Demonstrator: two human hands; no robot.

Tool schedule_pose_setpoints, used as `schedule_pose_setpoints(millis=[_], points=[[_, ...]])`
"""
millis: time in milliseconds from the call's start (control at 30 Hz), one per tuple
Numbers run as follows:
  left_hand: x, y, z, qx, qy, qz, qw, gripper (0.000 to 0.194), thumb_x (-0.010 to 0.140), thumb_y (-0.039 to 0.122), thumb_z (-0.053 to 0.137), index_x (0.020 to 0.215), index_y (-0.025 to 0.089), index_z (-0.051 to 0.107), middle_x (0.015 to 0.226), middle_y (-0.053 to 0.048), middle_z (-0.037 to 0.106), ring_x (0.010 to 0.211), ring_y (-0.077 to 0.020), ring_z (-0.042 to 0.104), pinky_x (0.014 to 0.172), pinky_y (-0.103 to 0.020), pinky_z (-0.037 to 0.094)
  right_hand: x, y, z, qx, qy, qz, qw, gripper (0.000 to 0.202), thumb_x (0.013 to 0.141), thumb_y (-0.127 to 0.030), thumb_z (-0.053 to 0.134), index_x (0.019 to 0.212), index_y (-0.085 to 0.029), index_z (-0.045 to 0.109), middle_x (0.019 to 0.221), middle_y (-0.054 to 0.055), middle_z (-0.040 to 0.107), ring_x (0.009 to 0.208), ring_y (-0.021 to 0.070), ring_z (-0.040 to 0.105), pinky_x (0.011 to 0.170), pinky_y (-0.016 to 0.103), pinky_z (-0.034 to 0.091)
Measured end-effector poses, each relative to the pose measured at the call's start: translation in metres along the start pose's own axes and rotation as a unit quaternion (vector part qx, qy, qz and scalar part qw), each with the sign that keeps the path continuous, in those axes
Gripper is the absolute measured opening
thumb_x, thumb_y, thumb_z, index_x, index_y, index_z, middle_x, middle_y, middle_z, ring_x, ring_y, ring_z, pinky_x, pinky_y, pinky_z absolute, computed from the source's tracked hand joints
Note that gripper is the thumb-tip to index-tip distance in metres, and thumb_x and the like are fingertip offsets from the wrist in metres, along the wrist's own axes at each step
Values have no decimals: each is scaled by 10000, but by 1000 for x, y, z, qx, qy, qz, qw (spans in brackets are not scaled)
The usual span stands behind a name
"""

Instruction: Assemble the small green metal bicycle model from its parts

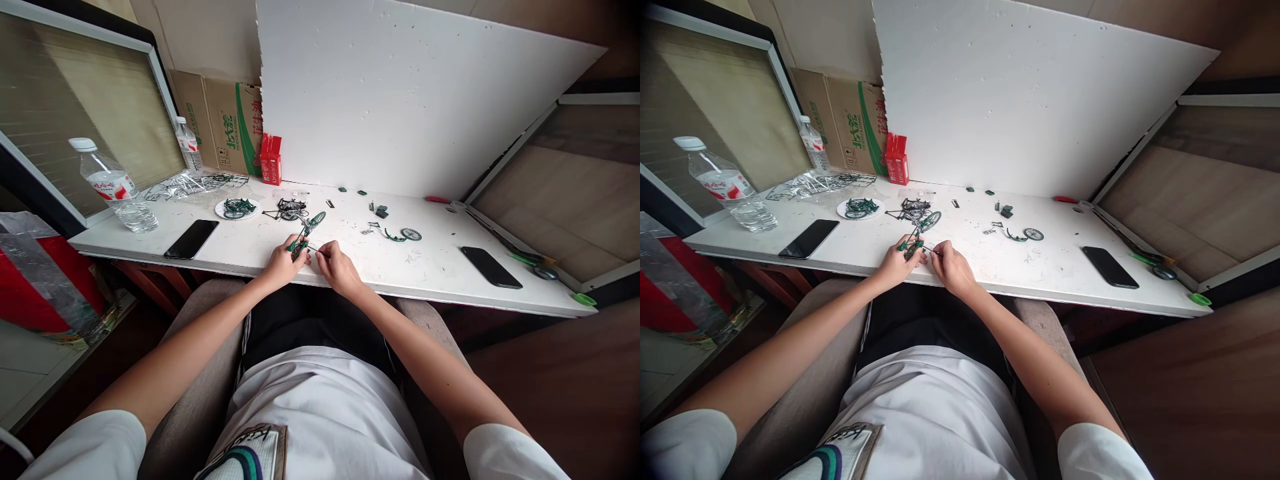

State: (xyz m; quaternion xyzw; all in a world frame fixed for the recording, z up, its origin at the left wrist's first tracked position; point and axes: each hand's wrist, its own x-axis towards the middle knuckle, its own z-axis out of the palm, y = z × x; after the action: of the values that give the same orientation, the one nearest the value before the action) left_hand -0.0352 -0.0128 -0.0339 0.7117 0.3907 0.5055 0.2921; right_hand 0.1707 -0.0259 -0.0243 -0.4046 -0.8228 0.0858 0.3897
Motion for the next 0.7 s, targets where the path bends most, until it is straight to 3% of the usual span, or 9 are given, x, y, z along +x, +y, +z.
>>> schedule_pose_setpoints(millis=[333,700], points=[[0,-2,0,13,3,6,1000,261,1027,339,570,1252,208,589,890,-46,805,770,-214,813,688,-295,630,-5,10,5,47,51,26,997,348,1078,-562,528,1078,-232,637,1079,86,799,796,213,729,708,334,515],[-1,0,0,29,10,10,999,256,1007,318,586,1238,207,588,881,-48,814,751,-211,810,682,-289,624,-4,8,2,55,46,45,996,398,1072,-599,522,1053,-232,675,1073,75,814,722,201,706,690,336,511]])
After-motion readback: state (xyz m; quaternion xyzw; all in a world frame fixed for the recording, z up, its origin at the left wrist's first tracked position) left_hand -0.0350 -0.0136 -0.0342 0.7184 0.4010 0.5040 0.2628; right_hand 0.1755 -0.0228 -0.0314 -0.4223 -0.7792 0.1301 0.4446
